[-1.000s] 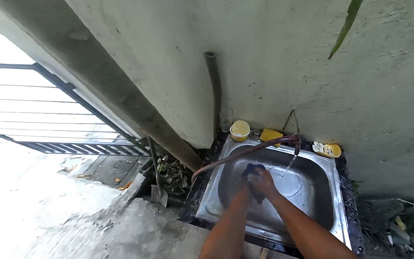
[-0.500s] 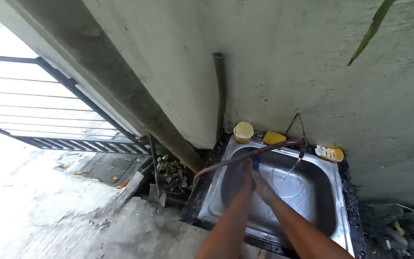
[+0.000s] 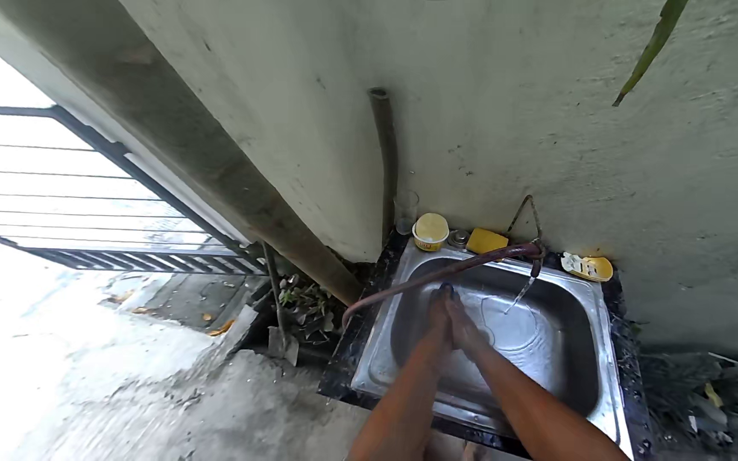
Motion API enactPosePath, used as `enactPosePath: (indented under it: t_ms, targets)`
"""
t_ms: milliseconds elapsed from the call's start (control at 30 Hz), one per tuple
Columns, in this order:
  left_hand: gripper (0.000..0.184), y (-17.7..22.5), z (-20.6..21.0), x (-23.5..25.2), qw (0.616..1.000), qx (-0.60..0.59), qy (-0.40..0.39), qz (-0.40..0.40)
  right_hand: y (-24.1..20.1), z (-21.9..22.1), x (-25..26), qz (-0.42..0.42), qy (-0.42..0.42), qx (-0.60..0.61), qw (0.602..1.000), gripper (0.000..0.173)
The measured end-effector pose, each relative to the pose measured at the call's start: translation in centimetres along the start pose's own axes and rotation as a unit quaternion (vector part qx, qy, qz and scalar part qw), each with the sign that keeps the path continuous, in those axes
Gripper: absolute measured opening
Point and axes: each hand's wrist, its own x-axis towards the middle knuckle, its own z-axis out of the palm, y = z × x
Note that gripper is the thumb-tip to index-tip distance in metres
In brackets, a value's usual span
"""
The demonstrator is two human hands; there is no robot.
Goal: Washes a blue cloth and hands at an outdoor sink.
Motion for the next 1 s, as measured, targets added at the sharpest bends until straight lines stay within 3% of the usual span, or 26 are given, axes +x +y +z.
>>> enactPosePath:
  t_ms: [100,167,233,300,367,433,533,633,733,867,1000]
  targets:
    - [0.036,0.2,1.0,-1.4,0.995,-0.071,-0.067,-0.019,0.4,-2.5,3.3,0.027,0.066,0.117,0.991,0.060]
    - [0.037,0.7,0.4,-1.8,0.985,-0.126,-0.115,-0.024,0.9,-4.3,4.1,0.026,0.044,0.153,0.987,0.061]
    - [0.032,0.3,-0.5,-1.1,0.984,-0.137,-0.114,-0.004,1.0,-6.5,3.9,0.020,-0.019,0.042,0.999,0.050]
    - [0.029,0.0,-1.4,-0.5,0.997,-0.021,-0.070,0.013,1.0,-8.3,4.4,0.047,-0.035,-0.106,0.993,0.043]
    - [0.032,-0.4,-1.9,-0.1,0.995,0.099,0.002,0.024,0.6,-9.0,4.6,0.058,-0.010,-0.166,0.984,0.038]
    - [0.033,-0.3,-0.8,-0.1,0.994,0.096,0.056,0.016,0.0,-7.9,3.9,0.016,0.000,-0.141,0.990,0.030]
    - [0.038,-0.7,1.4,0.7,0.995,-0.007,0.099,0.001,-1.5,-3.7,1.1,-0.063,0.043,-0.129,0.989,0.020]
    - [0.041,0.9,1.1,0.8,0.997,0.005,0.073,0.006,-2.5,-1.4,-0.6,-0.133,0.078,-0.181,0.971,0.036]
    - [0.033,-0.1,1.4,0.2,0.997,-0.055,0.014,0.058,-3.6,-1.9,1.1,-0.091,0.102,-0.241,0.961,0.036]
    - [0.039,0.2,2.4,-0.4,0.999,0.019,-0.032,-0.028,-4.1,-4.5,4.3,0.006,0.118,-0.269,0.956,0.037]
    - [0.041,-2.5,0.5,1.2,0.992,0.059,-0.040,0.100,-3.3,-2.0,0.8,-0.102,0.055,-0.279,0.953,0.035]
